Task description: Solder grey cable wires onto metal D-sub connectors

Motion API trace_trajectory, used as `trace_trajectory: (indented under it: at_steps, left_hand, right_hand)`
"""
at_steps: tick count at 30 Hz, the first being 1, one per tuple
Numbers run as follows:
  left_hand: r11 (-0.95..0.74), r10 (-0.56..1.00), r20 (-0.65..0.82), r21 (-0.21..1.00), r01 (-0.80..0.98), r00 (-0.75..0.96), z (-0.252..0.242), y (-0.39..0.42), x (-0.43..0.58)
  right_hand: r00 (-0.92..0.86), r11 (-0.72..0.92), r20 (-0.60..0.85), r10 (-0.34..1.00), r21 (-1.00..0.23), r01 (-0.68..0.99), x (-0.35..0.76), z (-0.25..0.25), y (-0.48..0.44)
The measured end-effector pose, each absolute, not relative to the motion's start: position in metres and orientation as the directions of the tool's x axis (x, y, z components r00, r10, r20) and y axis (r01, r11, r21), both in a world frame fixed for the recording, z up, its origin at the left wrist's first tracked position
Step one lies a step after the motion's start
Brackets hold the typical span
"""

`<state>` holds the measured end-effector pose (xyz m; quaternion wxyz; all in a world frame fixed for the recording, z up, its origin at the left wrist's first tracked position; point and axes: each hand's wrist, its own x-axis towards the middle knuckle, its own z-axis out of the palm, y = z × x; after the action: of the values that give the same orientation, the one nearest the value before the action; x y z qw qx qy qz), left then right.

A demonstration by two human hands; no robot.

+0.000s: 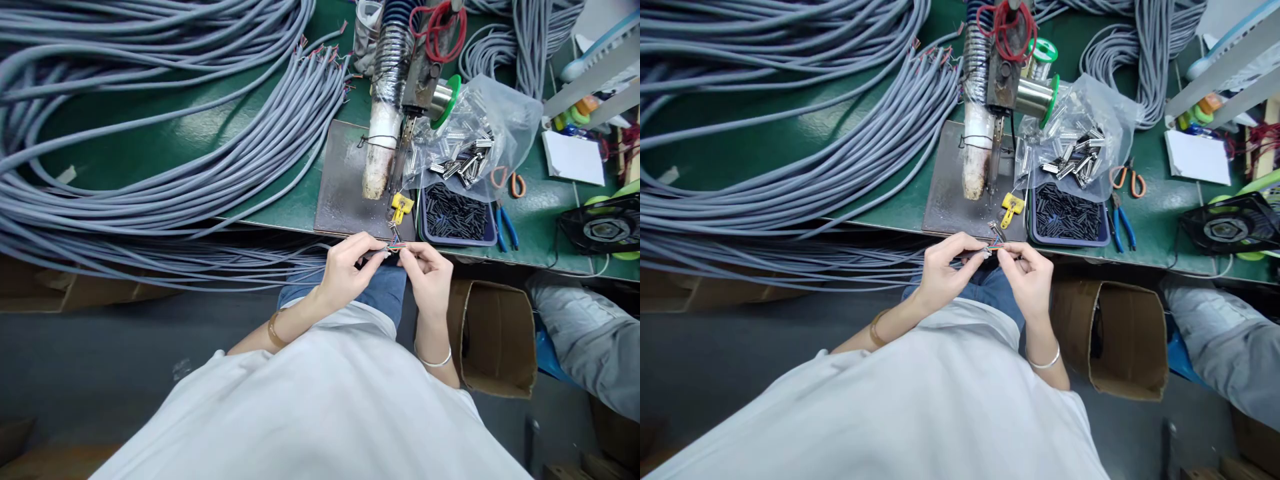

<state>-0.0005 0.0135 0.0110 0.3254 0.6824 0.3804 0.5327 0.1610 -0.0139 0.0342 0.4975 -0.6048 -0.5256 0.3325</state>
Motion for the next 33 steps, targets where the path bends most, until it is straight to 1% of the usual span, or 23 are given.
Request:
trace_trajectory:
  at_steps: [4,9,13,15,17,20,22,23,25,26,27,29,31,33]
  left_hand:
    - [-0.6,0.8,0.579,0.758,0.258,0.16,0.006,0.013,0.002]
    - [-0.668,0.74,0.64,0.666,0.332,0.204,-0.002,0.013,0.006]
    - [-0.703,0.704,0.672,0.611,0.365,0.231,-0.003,0.013,0.006]
    - [-0.715,0.692,0.673,0.589,0.377,0.261,-0.003,0.013,0.006]
    - [-0.714,0.696,0.652,0.586,0.384,0.3,-0.002,0.014,0.006]
    - [-0.668,0.744,0.585,0.654,0.355,0.323,0.0,0.013,0.007]
    - [-0.576,0.815,0.504,0.758,0.305,0.288,0.001,0.012,0.008]
    - [-0.501,0.86,0.442,0.826,0.258,0.256,0.001,0.012,0.008]
    - [-0.287,0.941,0.263,0.954,0.09,0.213,0.002,0.012,0.009]
    - [-0.158,0.961,0.159,0.987,-0.024,0.227,0.003,0.012,0.009]
    - [-0.028,0.961,0.064,0.99,-0.135,0.27,0.003,0.013,0.009]
    - [0.185,0.919,-0.059,0.938,-0.295,0.389,0.003,0.016,0.008]
    - [0.31,0.878,-0.108,0.872,-0.379,0.467,0.003,0.018,0.007]
    - [0.358,0.863,-0.116,0.826,-0.434,0.492,0.002,0.019,0.006]
  right_hand:
    - [0.225,0.027,0.07,0.972,-0.982,0.189,0.157,0.022,-0.011]
    - [0.231,0.007,0.039,0.972,-0.99,0.14,0.161,0.013,-0.008]
    - [0.193,0.019,0.039,0.98,-0.994,0.109,0.165,0.01,-0.006]
    - [0.184,0.018,0.044,0.982,-0.99,0.137,0.166,0.011,-0.006]
    - [0.183,0.02,0.062,0.981,-0.975,0.223,0.167,0.014,-0.007]
    - [0.168,0.071,0.143,0.975,-0.924,0.376,0.166,0.019,-0.01]
    - [0.152,0.147,0.242,0.958,-0.873,0.465,0.164,0.02,-0.012]
    - [0.14,0.199,0.311,0.94,-0.833,0.515,0.162,0.02,-0.013]
    - [0.088,0.321,0.471,0.878,-0.714,0.622,0.159,0.018,-0.013]
    - [0.048,0.381,0.546,0.837,-0.642,0.666,0.158,0.017,-0.013]
    - [0.005,0.433,0.608,0.794,-0.571,0.698,0.156,0.016,-0.013]
    - [-0.062,0.504,0.687,0.724,-0.464,0.729,0.155,0.014,-0.011]
    - [-0.096,0.532,0.717,0.69,-0.413,0.739,0.154,0.013,-0.01]
    - [-0.103,0.538,0.718,0.689,-0.411,0.736,0.154,0.013,-0.008]
